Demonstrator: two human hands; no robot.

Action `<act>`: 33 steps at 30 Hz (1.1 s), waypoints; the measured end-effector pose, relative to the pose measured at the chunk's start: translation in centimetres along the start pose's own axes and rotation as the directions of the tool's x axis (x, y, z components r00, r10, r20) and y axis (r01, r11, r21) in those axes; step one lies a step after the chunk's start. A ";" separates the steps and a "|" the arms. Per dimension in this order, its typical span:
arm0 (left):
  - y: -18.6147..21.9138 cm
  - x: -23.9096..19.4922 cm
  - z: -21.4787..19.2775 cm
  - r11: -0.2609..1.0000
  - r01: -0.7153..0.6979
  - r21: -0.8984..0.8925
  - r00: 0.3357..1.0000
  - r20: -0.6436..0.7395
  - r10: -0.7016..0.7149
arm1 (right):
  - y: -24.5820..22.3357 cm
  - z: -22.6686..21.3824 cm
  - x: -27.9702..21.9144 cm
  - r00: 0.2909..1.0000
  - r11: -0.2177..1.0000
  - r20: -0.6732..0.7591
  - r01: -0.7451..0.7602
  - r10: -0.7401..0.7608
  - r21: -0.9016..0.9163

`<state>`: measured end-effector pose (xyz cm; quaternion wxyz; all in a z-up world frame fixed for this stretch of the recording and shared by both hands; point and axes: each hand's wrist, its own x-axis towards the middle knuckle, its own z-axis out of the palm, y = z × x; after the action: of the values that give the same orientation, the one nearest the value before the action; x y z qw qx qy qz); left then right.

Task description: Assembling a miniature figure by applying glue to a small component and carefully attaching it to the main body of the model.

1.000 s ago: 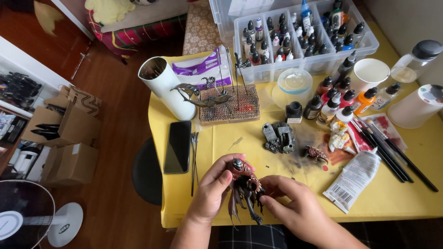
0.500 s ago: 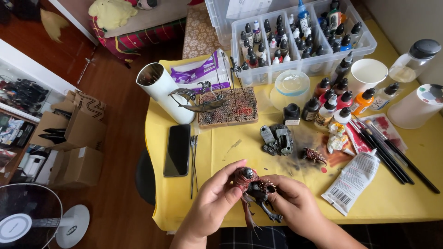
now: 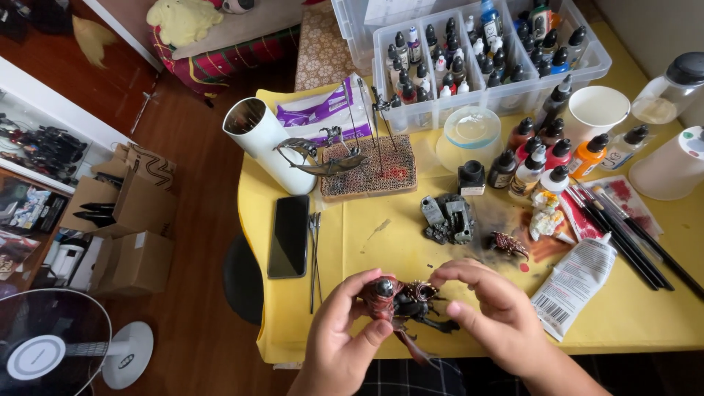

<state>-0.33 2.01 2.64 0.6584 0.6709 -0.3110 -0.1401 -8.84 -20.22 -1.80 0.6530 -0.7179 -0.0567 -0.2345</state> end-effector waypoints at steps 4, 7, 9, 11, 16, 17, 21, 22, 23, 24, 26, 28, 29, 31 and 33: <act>1.3 -0.8 1.9 0.989 -0.115 0.096 0.991 -0.057 0.120 | -1.6 1.3 -0.3 0.999 0.991 -0.023 0.023 -0.026 -0.136; 1.6 -1.3 3.2 0.971 -0.164 0.175 0.956 -0.213 0.200 | -2.4 2.2 -0.2 0.997 0.978 -0.077 0.011 -0.028 -0.208; 1.6 -1.6 3.5 0.932 -0.227 0.282 0.921 -0.248 0.299 | -2.3 2.5 -0.1 0.992 0.978 -0.128 -0.023 -0.004 -0.207; 1.8 -1.8 3.7 0.916 -0.222 0.335 0.915 -0.253 0.315 | -1.8 2.6 -0.1 0.992 0.986 -0.130 -0.026 0.005 -0.163; 1.4 -1.7 3.8 0.859 -0.293 0.421 0.883 -0.226 0.412 | -0.4 3.0 -0.5 0.988 0.999 -0.154 -0.033 0.031 -0.013; 1.3 -1.7 3.8 0.865 -0.300 0.403 0.882 -0.229 0.412 | -0.4 3.0 -0.5 0.987 1.000 -0.158 -0.028 0.027 -0.004; 0.7 -1.7 3.6 0.896 -0.306 0.323 0.900 -0.209 0.383 | 0.1 3.0 -0.6 0.983 0.999 -0.176 -0.042 0.044 0.018; 0.7 -1.7 3.5 0.896 -0.307 0.322 0.900 -0.209 0.384 | 0.1 3.1 -0.6 0.983 0.999 -0.176 -0.041 0.043 0.017; 0.6 -1.7 3.4 0.897 -0.308 0.316 0.900 -0.208 0.382 | 0.0 3.1 -0.6 0.982 0.998 -0.182 -0.053 0.055 0.018; 0.5 -1.7 3.4 0.900 -0.306 0.311 0.902 -0.208 0.379 | 0.0 3.2 -0.7 0.980 0.998 -0.188 -0.066 0.068 0.020; 0.6 -1.6 3.4 0.907 -0.296 0.300 0.906 -0.212 0.366 | 0.6 3.3 -1.0 0.976 0.996 -0.200 -0.074 0.081 0.042; 0.5 -1.6 3.4 0.913 -0.287 0.290 0.910 -0.214 0.355 | 1.0 3.4 -1.1 0.973 0.995 -0.212 -0.080 0.092 0.065; 0.4 -1.6 3.3 0.914 -0.296 0.277 0.909 -0.211 0.359 | 1.1 3.5 -1.1 0.970 0.993 -0.219 -0.091 0.105 0.074; 0.2 -1.5 3.2 0.916 -0.304 0.263 0.909 -0.207 0.361 | 1.1 3.5 -1.1 0.967 0.991 -0.225 -0.103 0.120 0.083; 0.0 -1.5 3.1 0.920 -0.301 0.249 0.913 -0.202 0.354 | 1.2 3.5 -1.1 0.967 0.992 -0.225 -0.102 0.116 0.076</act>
<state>-3.33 0.39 2.01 0.6299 0.6876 -0.3496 0.0901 -8.42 -16.72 -3.47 0.6897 -0.6669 0.0509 -0.2774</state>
